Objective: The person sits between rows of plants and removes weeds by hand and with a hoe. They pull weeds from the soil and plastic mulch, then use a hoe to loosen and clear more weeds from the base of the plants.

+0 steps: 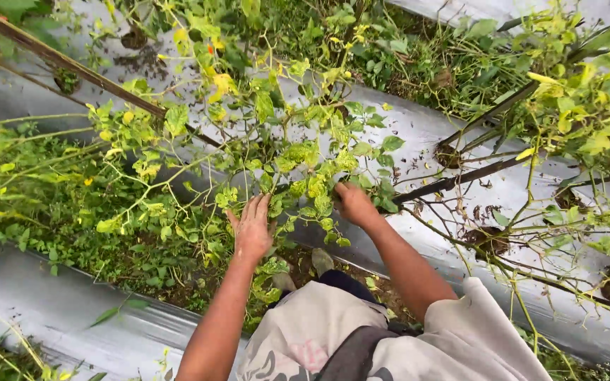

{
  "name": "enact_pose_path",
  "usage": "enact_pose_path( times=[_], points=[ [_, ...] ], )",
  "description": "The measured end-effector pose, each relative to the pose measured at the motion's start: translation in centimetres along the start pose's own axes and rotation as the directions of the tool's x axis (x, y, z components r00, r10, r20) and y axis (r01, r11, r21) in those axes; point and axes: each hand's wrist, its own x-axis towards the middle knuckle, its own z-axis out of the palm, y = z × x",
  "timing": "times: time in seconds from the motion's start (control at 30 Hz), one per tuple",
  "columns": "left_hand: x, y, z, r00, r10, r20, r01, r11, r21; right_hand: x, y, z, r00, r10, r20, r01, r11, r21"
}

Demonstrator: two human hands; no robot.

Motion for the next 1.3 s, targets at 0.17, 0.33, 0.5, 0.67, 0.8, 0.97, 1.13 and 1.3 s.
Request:
enact_pose_path(
  times=[0.17, 0.33, 0.5, 0.67, 0.8, 0.97, 1.13, 1.3],
  points=[
    [0.6, -0.3, -0.1, 0.997, -0.015, 0.078, 0.014, 1.000, 0.014, 0.5, 1.9, 3.7, 1.000, 0.002, -0.009, -0.001, 0.996, 0.093],
    [0.2, 0.5, -1.4, 0.997, 0.002, 0.076, -0.001, 1.000, -0.009, 1.9, 4.2, 7.4, 0.998, -0.052, -0.021, 0.052, 0.999, -0.008],
    [0.3, -0.3, -0.4, 0.996, 0.060, 0.066, -0.060, 0.998, -0.003, 3.1, 10.3, 14.2, 0.999, 0.008, 0.049, -0.004, 0.996, -0.091],
    [0.3, -1.1, 0.6, 0.992, 0.118, 0.050, -0.119, 0.993, 0.013, 4.4, 14.3, 17.9, 0.995, -0.092, -0.045, 0.092, 0.996, 0.010],
    [-0.4, -0.6, -0.4, 0.991, 0.113, 0.068, -0.116, 0.993, 0.036, 4.9, 15.2, 18.3, 0.996, -0.016, -0.089, 0.018, 0.999, 0.026],
    [-0.2, -0.9, -0.8, 0.990, 0.111, 0.087, -0.111, 0.994, -0.011, -1.2, 1.1, 4.9, 0.974, 0.172, -0.148, -0.127, 0.954, 0.272],
    [0.0, -1.0, -0.5, 0.987, 0.131, 0.093, -0.129, 0.991, -0.031, -5.2, -5.2, -1.8, 0.875, 0.484, 0.003, -0.138, 0.243, 0.960],
    [-0.8, -1.1, 0.9, 0.982, 0.168, 0.089, -0.160, 0.983, -0.090, -8.2, -6.9, -4.5, 0.939, 0.336, 0.071, 0.001, -0.210, 0.978]
  ],
)
